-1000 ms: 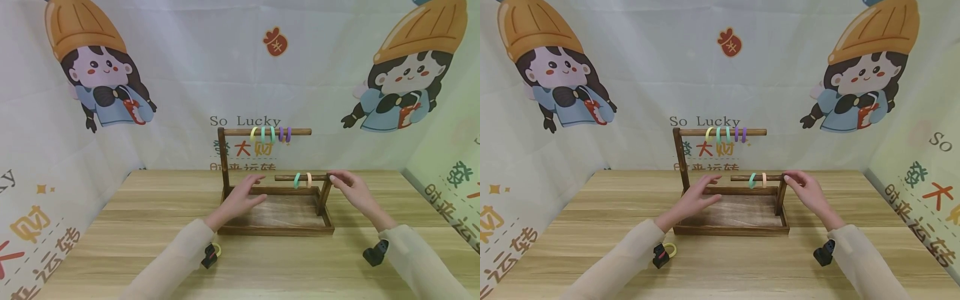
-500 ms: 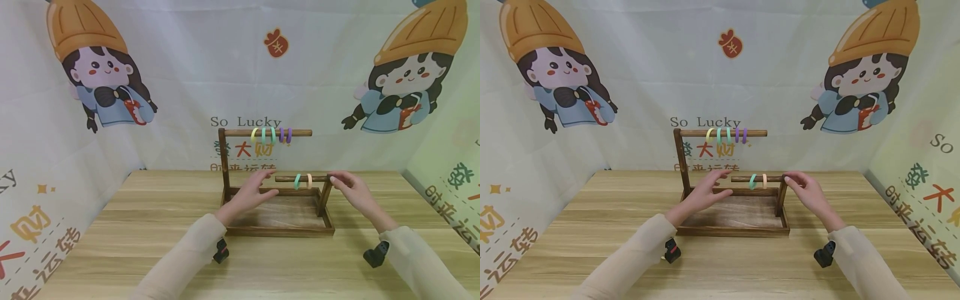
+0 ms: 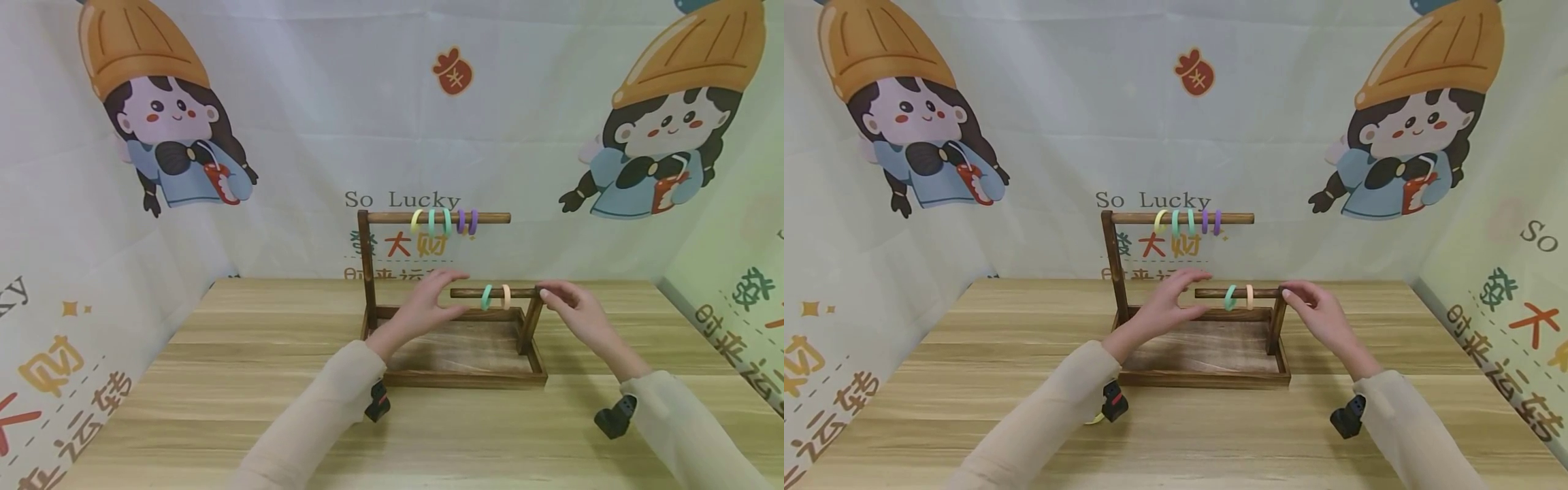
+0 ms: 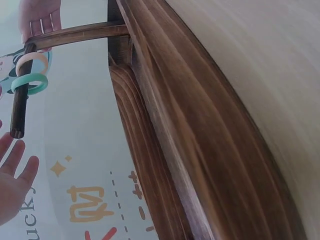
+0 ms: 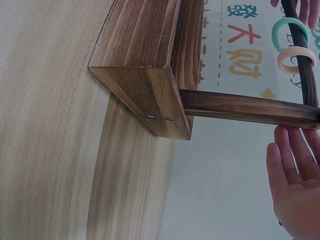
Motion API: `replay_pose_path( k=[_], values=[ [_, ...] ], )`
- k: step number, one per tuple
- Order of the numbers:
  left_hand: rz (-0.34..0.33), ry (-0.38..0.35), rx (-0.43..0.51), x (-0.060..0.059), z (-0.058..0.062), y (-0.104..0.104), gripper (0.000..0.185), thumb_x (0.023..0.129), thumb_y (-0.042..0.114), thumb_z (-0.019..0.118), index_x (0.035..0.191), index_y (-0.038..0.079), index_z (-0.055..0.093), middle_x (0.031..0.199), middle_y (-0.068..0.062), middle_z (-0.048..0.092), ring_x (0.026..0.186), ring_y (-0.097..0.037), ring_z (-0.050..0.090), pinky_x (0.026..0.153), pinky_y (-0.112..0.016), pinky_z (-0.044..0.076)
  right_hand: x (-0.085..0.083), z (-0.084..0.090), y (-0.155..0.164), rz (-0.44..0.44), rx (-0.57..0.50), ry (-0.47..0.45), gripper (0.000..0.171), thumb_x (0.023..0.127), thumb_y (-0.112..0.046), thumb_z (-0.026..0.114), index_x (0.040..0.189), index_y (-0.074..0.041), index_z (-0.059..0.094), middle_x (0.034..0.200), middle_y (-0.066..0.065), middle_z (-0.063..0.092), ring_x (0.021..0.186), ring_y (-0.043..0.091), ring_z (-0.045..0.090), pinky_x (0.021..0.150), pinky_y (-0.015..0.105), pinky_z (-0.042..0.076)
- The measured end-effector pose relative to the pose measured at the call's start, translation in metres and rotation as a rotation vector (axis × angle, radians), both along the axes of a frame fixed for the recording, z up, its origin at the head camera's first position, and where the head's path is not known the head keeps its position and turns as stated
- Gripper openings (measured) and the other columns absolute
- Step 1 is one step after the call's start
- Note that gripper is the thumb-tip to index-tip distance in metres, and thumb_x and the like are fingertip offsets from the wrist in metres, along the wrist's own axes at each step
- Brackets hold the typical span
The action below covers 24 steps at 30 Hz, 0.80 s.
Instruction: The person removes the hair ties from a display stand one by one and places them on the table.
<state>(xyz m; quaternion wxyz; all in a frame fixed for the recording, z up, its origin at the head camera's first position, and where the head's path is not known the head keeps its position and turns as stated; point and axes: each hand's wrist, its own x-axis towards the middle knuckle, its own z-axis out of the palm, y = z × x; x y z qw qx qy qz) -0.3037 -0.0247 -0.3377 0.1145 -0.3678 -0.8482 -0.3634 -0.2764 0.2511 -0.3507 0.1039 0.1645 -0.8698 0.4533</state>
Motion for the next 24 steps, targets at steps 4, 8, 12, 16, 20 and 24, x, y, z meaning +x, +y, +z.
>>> replay_pose_path(
  k=[4, 8, 12, 16, 20, 24],
  values=[
    [-0.005, -0.012, -0.027, -0.001, 0.002, 0.007, 0.051, 0.080, 0.026, 0.066, 0.125, 0.010, 0.048, 0.126, -0.005, 0.044, 0.117, -0.017, 0.037, 0.096, -0.032, 0.029, 0.001, 0.000, 0.000, -0.002, 0.002, -0.005, 0.045, 0.094, -0.033, 0.041, 0.123, 0.000, 0.048, 0.116, 0.018, 0.051, 0.098, 0.024, 0.051, 0.077, 0.033, 0.045],
    [-0.011, -0.044, -0.060, -0.002, 0.004, 0.013, 0.054, 0.079, 0.028, 0.067, 0.126, 0.010, 0.046, 0.129, -0.006, 0.041, 0.118, -0.019, 0.036, 0.096, -0.033, 0.029, 0.001, 0.000, -0.001, -0.004, 0.000, -0.007, 0.045, 0.094, -0.033, 0.041, 0.123, 0.001, 0.048, 0.116, 0.018, 0.051, 0.099, 0.026, 0.050, 0.077, 0.036, 0.045],
    [-0.010, -0.065, -0.086, -0.003, 0.006, 0.019, 0.056, 0.078, 0.026, 0.068, 0.127, 0.010, 0.045, 0.129, -0.006, 0.040, 0.117, -0.018, 0.037, 0.096, -0.031, 0.030, 0.001, 0.000, -0.001, -0.002, -0.005, -0.008, 0.045, 0.094, -0.033, 0.041, 0.123, 0.001, 0.048, 0.116, 0.019, 0.051, 0.100, 0.029, 0.050, 0.077, 0.037, 0.045],
    [-0.005, -0.103, -0.091, -0.004, 0.006, 0.023, 0.056, 0.079, 0.024, 0.068, 0.129, 0.012, 0.044, 0.128, -0.005, 0.040, 0.117, -0.017, 0.037, 0.095, -0.031, 0.030, 0.001, -0.001, 0.000, -0.003, 0.000, -0.004, 0.045, 0.094, -0.033, 0.041, 0.122, 0.001, 0.048, 0.116, 0.019, 0.051, 0.100, 0.029, 0.050, 0.076, 0.034, 0.045],
    [-0.011, -0.131, -0.089, -0.004, 0.007, 0.027, 0.057, 0.079, 0.023, 0.067, 0.129, 0.013, 0.043, 0.128, -0.005, 0.040, 0.116, -0.018, 0.037, 0.095, -0.032, 0.030, 0.000, -0.001, 0.000, -0.007, 0.007, 0.005, 0.044, 0.094, -0.032, 0.041, 0.122, 0.002, 0.048, 0.116, 0.018, 0.051, 0.100, 0.028, 0.050, 0.075, 0.030, 0.045],
    [-0.012, -0.150, -0.104, -0.004, 0.006, 0.029, 0.055, 0.080, 0.023, 0.067, 0.129, 0.014, 0.044, 0.128, -0.005, 0.040, 0.116, -0.018, 0.037, 0.095, -0.032, 0.031, 0.000, -0.001, 0.000, -0.008, 0.010, 0.015, 0.044, 0.094, -0.032, 0.042, 0.122, 0.001, 0.048, 0.116, 0.018, 0.051, 0.099, 0.028, 0.050, 0.076, 0.035, 0.045]
  ],
)
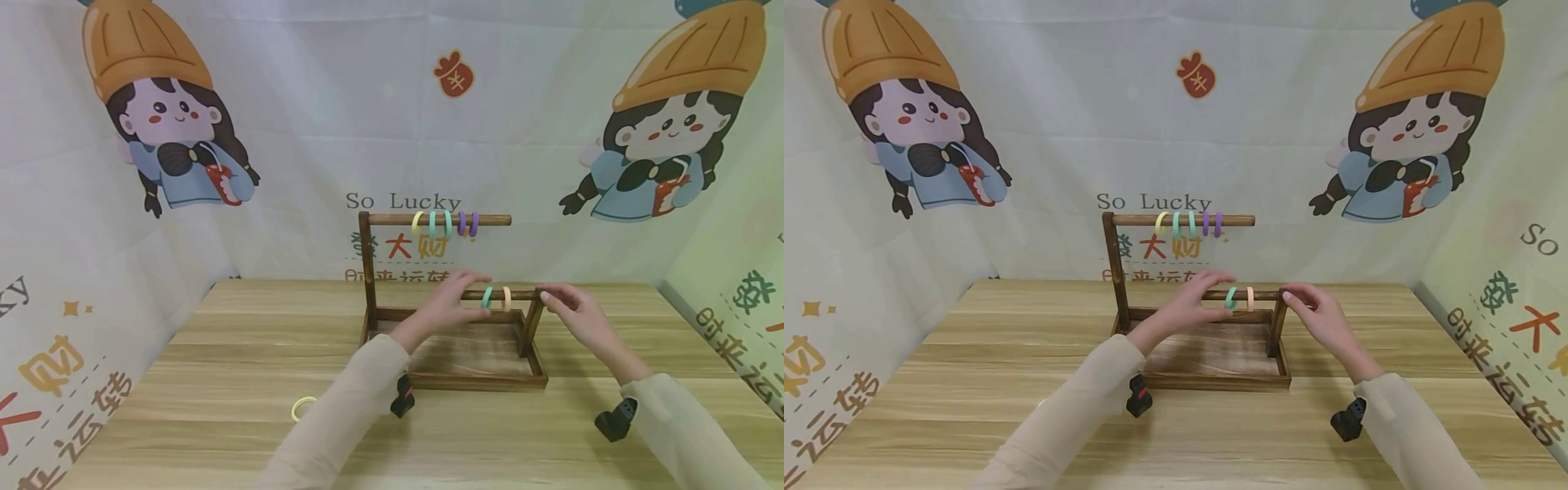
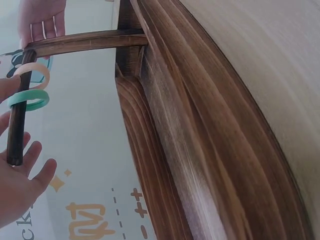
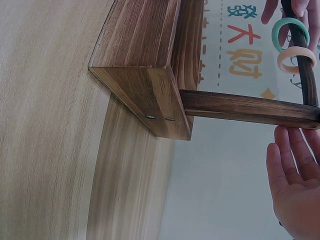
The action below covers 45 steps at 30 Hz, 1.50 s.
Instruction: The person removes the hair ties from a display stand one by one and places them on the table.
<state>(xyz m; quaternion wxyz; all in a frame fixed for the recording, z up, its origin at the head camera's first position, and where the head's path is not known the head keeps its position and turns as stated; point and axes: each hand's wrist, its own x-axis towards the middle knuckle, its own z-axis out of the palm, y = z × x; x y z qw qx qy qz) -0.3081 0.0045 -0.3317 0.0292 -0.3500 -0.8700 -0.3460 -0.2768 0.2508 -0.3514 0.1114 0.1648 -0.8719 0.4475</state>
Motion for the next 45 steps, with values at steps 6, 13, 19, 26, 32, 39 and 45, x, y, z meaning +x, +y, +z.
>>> replay_pose_path(
  k=[6, 13, 19, 26, 32, 39, 45],
  values=[
    [0.008, 0.001, -0.020, -0.0016, -0.0025, 0.0024, 0.054, 0.080, 0.022, 0.066, 0.129, 0.016, 0.044, 0.128, -0.004, 0.040, 0.117, -0.017, 0.036, 0.094, -0.032, 0.031, -0.0001, -0.0006, 0.0005, -0.004, 0.004, 0.015, 0.043, 0.094, -0.031, 0.042, 0.121, 0.001, 0.049, 0.115, 0.018, 0.052, 0.094, 0.014, 0.051, 0.072, 0.023, 0.045],
    [0.009, 0.035, -0.056, -0.0033, -0.0034, 0.0027, 0.054, 0.081, 0.022, 0.066, 0.130, 0.021, 0.045, 0.128, -0.004, 0.039, 0.117, -0.017, 0.036, 0.094, -0.032, 0.032, 0.0000, -0.0004, 0.0006, 0.004, -0.009, -0.007, 0.045, 0.094, -0.032, 0.041, 0.122, 0.002, 0.047, 0.117, 0.019, 0.051, 0.100, 0.027, 0.050, 0.075, 0.028, 0.045],
    [0.015, 0.030, -0.074, -0.0037, -0.0026, 0.0034, 0.049, 0.081, 0.024, 0.065, 0.127, 0.020, 0.047, 0.131, -0.006, 0.037, 0.119, -0.020, 0.034, 0.095, -0.034, 0.031, 0.0004, 0.0000, 0.0001, 0.005, -0.018, -0.026, 0.046, 0.094, -0.033, 0.040, 0.123, 0.002, 0.046, 0.118, 0.020, 0.049, 0.102, 0.031, 0.049, 0.078, 0.038, 0.044],
    [0.032, 0.024, -0.057, -0.0024, -0.0022, 0.0044, 0.046, 0.080, 0.023, 0.067, 0.122, 0.016, 0.050, 0.128, -0.004, 0.040, 0.118, -0.018, 0.035, 0.095, -0.031, 0.030, 0.0008, 0.0001, -0.0004, 0.002, -0.003, -0.008, 0.045, 0.094, -0.032, 0.041, 0.123, 0.002, 0.047, 0.117, 0.020, 0.050, 0.100, 0.030, 0.050, 0.076, 0.033, 0.045],
    [0.056, 0.007, -0.033, -0.0018, -0.0031, 0.0040, 0.045, 0.079, 0.023, 0.067, 0.121, 0.014, 0.051, 0.125, -0.004, 0.042, 0.114, -0.018, 0.040, 0.093, -0.030, 0.033, 0.0006, 0.0003, -0.0002, -0.004, 0.000, -0.003, 0.044, 0.094, -0.032, 0.042, 0.122, 0.002, 0.048, 0.116, 0.019, 0.051, 0.099, 0.027, 0.050, 0.074, 0.026, 0.045],
    [0.091, -0.017, -0.012, -0.0021, -0.0038, 0.0011, 0.040, 0.081, 0.023, 0.065, 0.118, 0.013, 0.052, 0.119, -0.002, 0.049, 0.110, -0.017, 0.044, 0.089, -0.029, 0.036, 0.0007, 0.0004, 0.0000, -0.006, 0.002, 0.004, 0.043, 0.094, -0.031, 0.042, 0.122, 0.001, 0.049, 0.115, 0.018, 0.052, 0.092, 0.009, 0.050, 0.072, 0.022, 0.044],
    [0.100, -0.043, 0.029, -0.0020, -0.0067, -0.0012, 0.039, 0.081, 0.023, 0.066, 0.116, 0.012, 0.052, 0.114, 0.001, 0.053, 0.104, -0.014, 0.049, 0.084, -0.026, 0.040, 0.0012, 0.0009, -0.0010, -0.006, 0.003, 0.007, 0.043, 0.094, -0.031, 0.042, 0.121, 0.002, 0.049, 0.115, 0.019, 0.052, 0.096, 0.023, 0.052, 0.073, 0.027, 0.045]
  ],
)
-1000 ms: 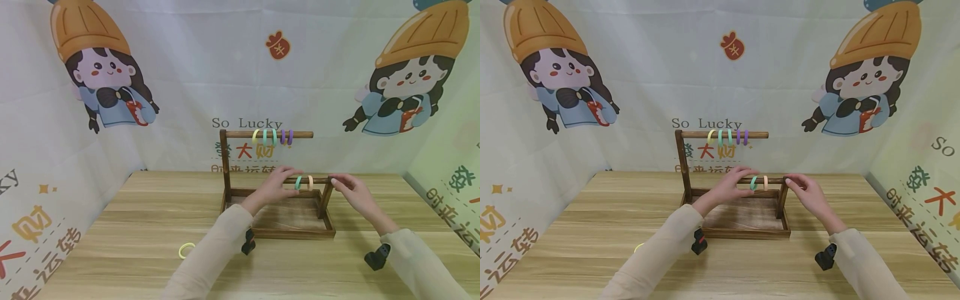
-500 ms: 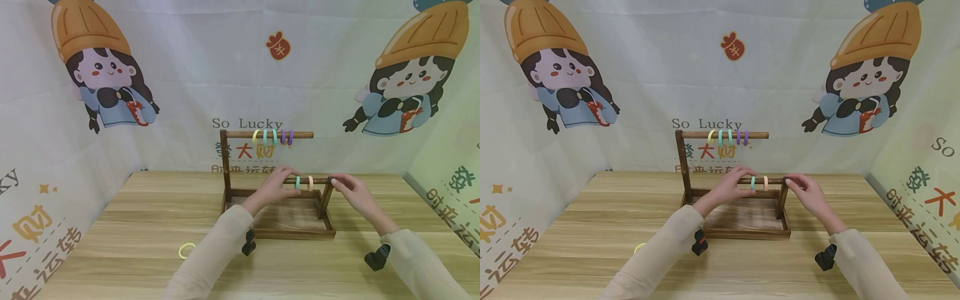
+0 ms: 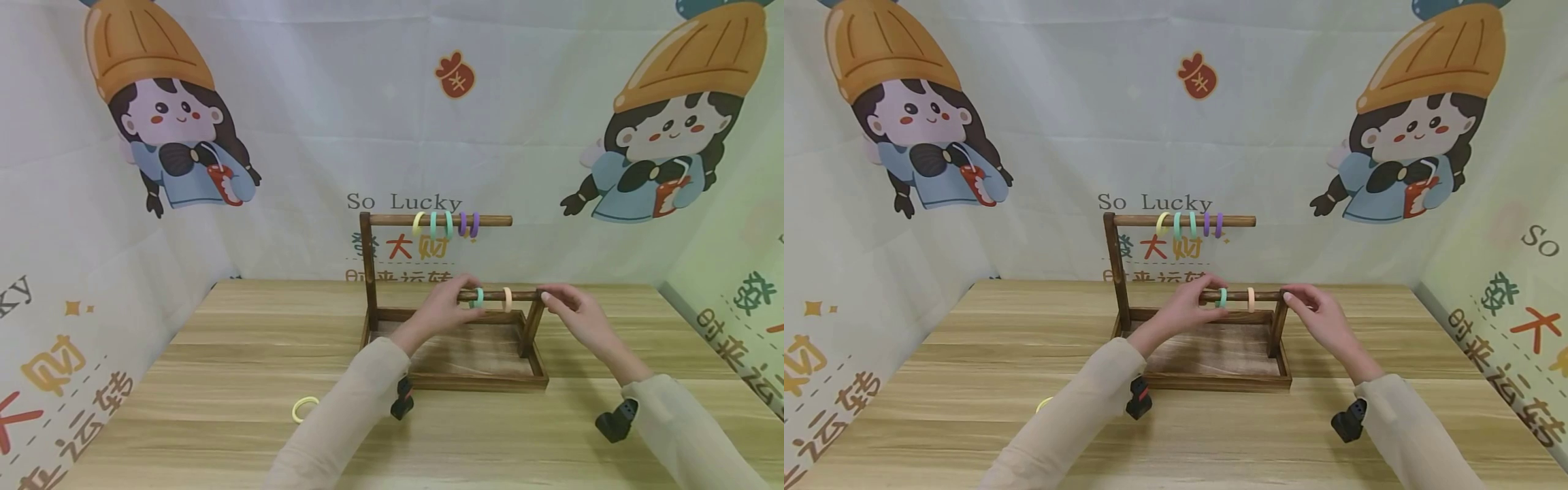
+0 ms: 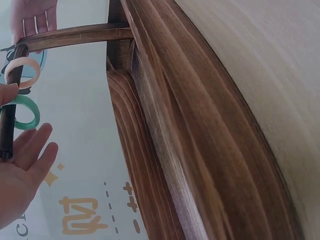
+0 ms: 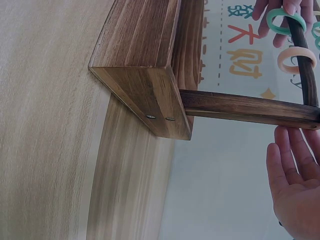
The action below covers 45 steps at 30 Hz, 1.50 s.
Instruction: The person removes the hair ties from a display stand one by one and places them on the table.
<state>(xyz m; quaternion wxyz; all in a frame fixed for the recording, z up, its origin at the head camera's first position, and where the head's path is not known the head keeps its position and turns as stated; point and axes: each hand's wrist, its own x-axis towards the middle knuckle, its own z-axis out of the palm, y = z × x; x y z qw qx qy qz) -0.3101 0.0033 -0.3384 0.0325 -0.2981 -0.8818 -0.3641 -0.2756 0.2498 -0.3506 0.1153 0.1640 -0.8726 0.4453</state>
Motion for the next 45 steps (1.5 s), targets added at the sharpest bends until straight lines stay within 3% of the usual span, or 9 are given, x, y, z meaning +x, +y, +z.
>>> replay_pose_path(
  k=[5, 15, 26, 35, 45],
  values=[
    [-0.003, -0.022, 0.050, 0.001, -0.002, -0.003, 0.038, 0.081, 0.020, 0.066, 0.115, 0.011, 0.050, 0.111, 0.000, 0.053, 0.096, -0.013, 0.051, 0.075, -0.024, 0.043, 0.000, 0.000, -0.001, 0.002, -0.003, -0.001, 0.043, 0.094, -0.030, 0.041, 0.121, 0.002, 0.049, 0.115, 0.019, 0.052, 0.098, 0.029, 0.051, 0.073, 0.030, 0.045],
    [-0.020, -0.062, 0.129, 0.004, -0.004, -0.018, 0.037, 0.081, 0.014, 0.065, 0.114, 0.007, 0.049, 0.110, -0.003, 0.052, 0.091, -0.015, 0.054, 0.072, -0.020, 0.045, 0.001, 0.001, -0.001, 0.006, -0.003, -0.007, 0.044, 0.094, -0.031, 0.041, 0.122, 0.002, 0.048, 0.115, 0.019, 0.052, 0.098, 0.028, 0.051, 0.072, 0.024, 0.045],
    [-0.023, -0.094, 0.209, 0.005, -0.007, -0.038, 0.039, 0.081, 0.009, 0.064, 0.117, 0.006, 0.047, 0.115, -0.005, 0.049, 0.087, -0.016, 0.057, 0.072, -0.021, 0.046, 0.001, 0.000, 0.000, 0.009, -0.010, -0.017, 0.045, 0.094, -0.032, 0.041, 0.123, 0.002, 0.047, 0.116, 0.019, 0.051, 0.100, 0.030, 0.050, 0.079, 0.045, 0.042],
    [-0.057, -0.084, 0.234, 0.009, -0.013, -0.051, 0.038, 0.081, 0.007, 0.064, 0.116, 0.006, 0.050, 0.111, -0.006, 0.052, 0.084, -0.014, 0.058, 0.071, -0.020, 0.046, 0.000, 0.000, 0.001, 0.005, 0.000, -0.012, 0.044, 0.094, -0.032, 0.041, 0.122, 0.001, 0.048, 0.115, 0.019, 0.052, 0.099, 0.030, 0.050, 0.075, 0.030, 0.045],
    [-0.139, -0.098, 0.267, 0.019, -0.020, -0.062, 0.043, 0.080, 0.000, 0.063, 0.120, -0.003, 0.048, 0.113, -0.011, 0.052, 0.090, -0.017, 0.059, 0.072, -0.021, 0.047, 0.001, 0.000, 0.000, 0.016, -0.020, -0.020, 0.045, 0.094, -0.032, 0.040, 0.123, 0.002, 0.047, 0.117, 0.021, 0.050, 0.101, 0.033, 0.049, 0.079, 0.047, 0.042]
  ],
)
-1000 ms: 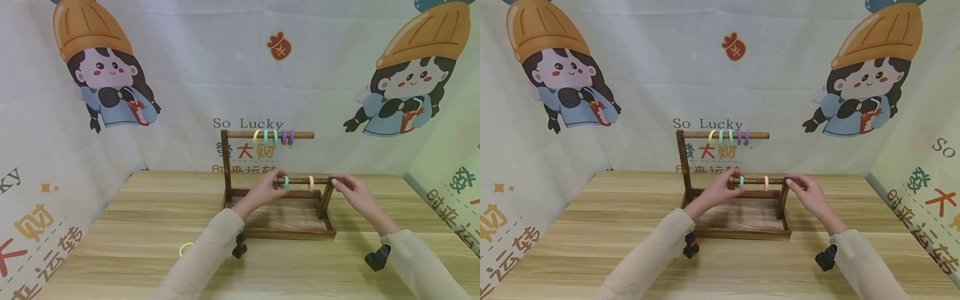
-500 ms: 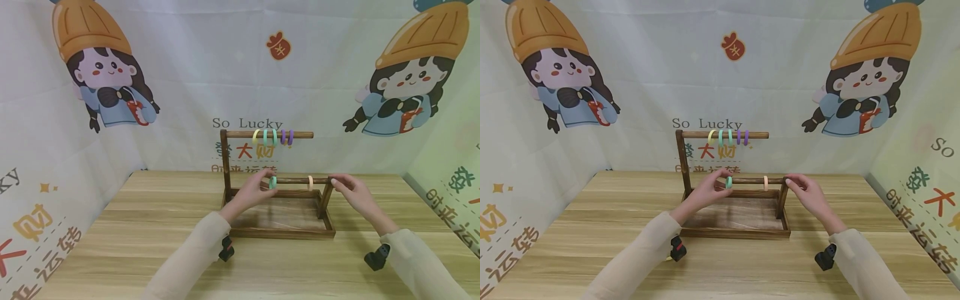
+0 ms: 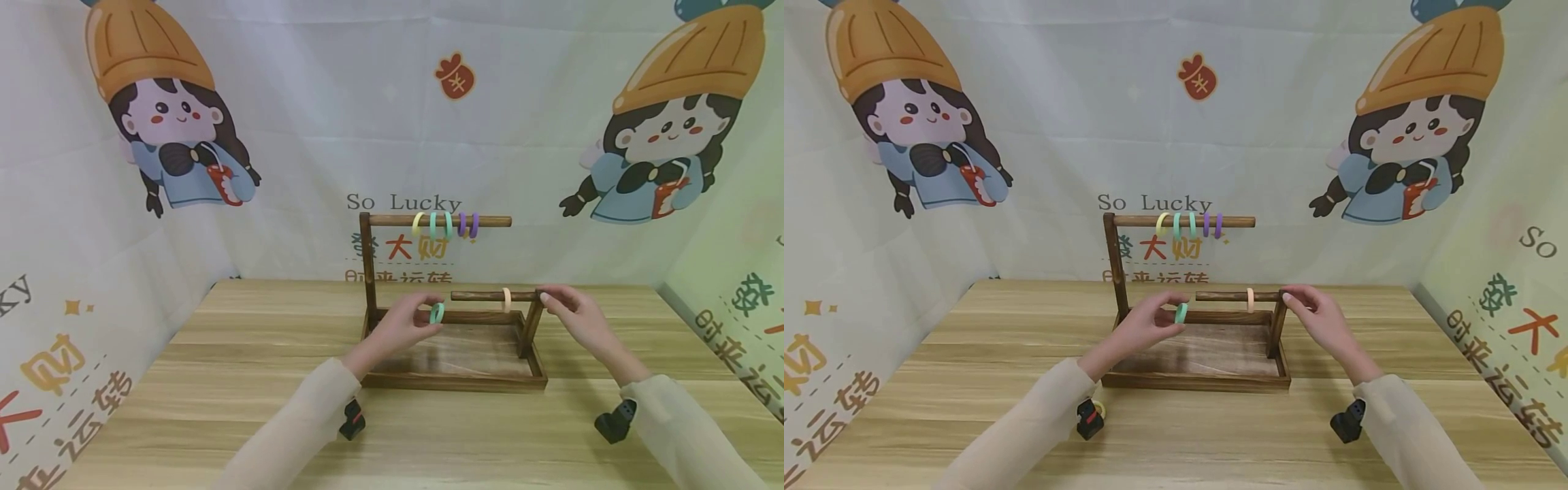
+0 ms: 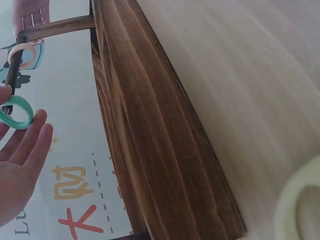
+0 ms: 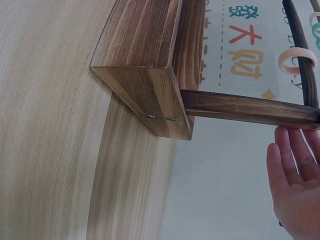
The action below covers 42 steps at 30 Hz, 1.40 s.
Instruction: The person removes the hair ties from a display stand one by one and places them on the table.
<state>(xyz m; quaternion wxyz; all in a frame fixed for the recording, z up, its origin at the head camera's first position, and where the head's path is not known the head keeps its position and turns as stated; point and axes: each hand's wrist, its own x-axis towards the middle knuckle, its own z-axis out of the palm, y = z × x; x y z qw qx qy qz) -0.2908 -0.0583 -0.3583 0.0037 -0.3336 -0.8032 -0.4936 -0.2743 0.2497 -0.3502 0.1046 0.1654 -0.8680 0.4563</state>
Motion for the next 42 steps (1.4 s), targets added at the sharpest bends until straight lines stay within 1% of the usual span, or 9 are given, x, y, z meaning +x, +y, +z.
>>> replay_pose_path(
  k=[4, 9, 16, 20, 23, 27, 33, 36, 42],
  values=[
    [-0.002, 0.020, -0.015, 0.003, -0.002, -0.004, 0.041, 0.080, 0.001, 0.064, 0.118, -0.004, 0.049, 0.106, -0.010, 0.054, 0.088, -0.017, 0.058, 0.071, -0.021, 0.047, 0.000, 0.000, 0.000, -0.002, 0.003, 0.001, 0.045, 0.094, -0.032, 0.040, 0.123, 0.002, 0.047, 0.117, 0.021, 0.050, 0.100, 0.033, 0.050, 0.079, 0.047, 0.042],
    [0.005, 0.054, -0.039, 0.008, -0.004, -0.008, 0.039, 0.079, 0.003, 0.065, 0.115, -0.001, 0.051, 0.096, -0.007, 0.057, 0.082, -0.017, 0.058, 0.070, -0.024, 0.048, 0.000, 0.000, 0.000, -0.009, 0.015, 0.006, 0.044, 0.094, -0.032, 0.040, 0.122, 0.002, 0.048, 0.116, 0.020, 0.051, 0.100, 0.031, 0.050, 0.078, 0.042, 0.043],
    [0.023, 0.041, -0.076, 0.017, -0.006, -0.017, 0.041, 0.080, 0.008, 0.066, 0.118, 0.005, 0.051, 0.104, -0.007, 0.057, 0.087, -0.020, 0.057, 0.070, -0.023, 0.047, 0.000, 0.001, 0.000, -0.010, 0.019, 0.004, 0.045, 0.094, -0.033, 0.040, 0.122, 0.002, 0.048, 0.117, 0.018, 0.051, 0.100, 0.030, 0.050, 0.075, 0.029, 0.045],
    [0.030, 0.053, -0.101, 0.020, -0.009, -0.023, 0.040, 0.080, 0.010, 0.065, 0.118, 0.004, 0.052, 0.102, -0.007, 0.058, 0.088, -0.025, 0.057, 0.068, -0.023, 0.047, 0.000, 0.000, 0.000, -0.007, 0.013, 0.001, 0.045, 0.094, -0.033, 0.040, 0.122, 0.002, 0.048, 0.116, 0.018, 0.051, 0.100, 0.029, 0.050, 0.073, 0.025, 0.044],
    [0.028, 0.056, -0.116, 0.023, -0.012, -0.027, 0.039, 0.080, 0.011, 0.065, 0.117, 0.003, 0.053, 0.098, -0.005, 0.058, 0.086, -0.023, 0.057, 0.067, -0.023, 0.047, -0.001, 0.000, 0.000, -0.009, 0.015, 0.004, 0.044, 0.094, -0.032, 0.041, 0.122, 0.002, 0.048, 0.115, 0.018, 0.052, 0.098, 0.022, 0.051, 0.073, 0.023, 0.045],
    [0.015, 0.066, -0.145, 0.028, -0.014, -0.032, 0.038, 0.081, 0.012, 0.064, 0.117, 0.003, 0.053, 0.097, -0.005, 0.058, 0.084, -0.018, 0.055, 0.066, -0.022, 0.047, -0.001, -0.001, 0.000, -0.011, 0.016, 0.006, 0.044, 0.094, -0.032, 0.041, 0.122, 0.001, 0.048, 0.115, 0.018, 0.052, 0.096, 0.017, 0.052, 0.072, 0.022, 0.045],
    [-0.016, 0.095, -0.184, 0.033, -0.020, -0.040, 0.037, 0.081, 0.010, 0.064, 0.116, 0.004, 0.054, 0.103, -0.007, 0.057, 0.084, -0.022, 0.054, 0.063, -0.023, 0.046, -0.001, -0.001, 0.001, -0.008, 0.016, 0.007, 0.044, 0.094, -0.032, 0.041, 0.122, 0.002, 0.048, 0.116, 0.019, 0.051, 0.100, 0.029, 0.050, 0.073, 0.025, 0.045],
    [-0.038, 0.110, -0.193, 0.036, -0.023, -0.042, 0.037, 0.080, 0.010, 0.065, 0.114, 0.002, 0.054, 0.102, -0.009, 0.057, 0.083, -0.025, 0.055, 0.063, -0.022, 0.046, -0.001, 0.000, 0.000, -0.009, 0.019, 0.012, 0.044, 0.094, -0.032, 0.041, 0.122, 0.002, 0.048, 0.116, 0.019, 0.051, 0.100, 0.031, 0.051, 0.074, 0.028, 0.045],
    [-0.072, 0.132, -0.237, 0.042, -0.029, -0.047, 0.037, 0.081, 0.018, 0.066, 0.111, 0.000, 0.056, 0.096, -0.010, 0.057, 0.078, -0.019, 0.056, 0.064, -0.020, 0.046, 0.000, 0.000, -0.001, -0.008, 0.011, 0.023, 0.043, 0.094, -0.030, 0.041, 0.121, 0.003, 0.048, 0.115, 0.020, 0.052, 0.099, 0.031, 0.051, 0.074, 0.030, 0.046]
  ],
)
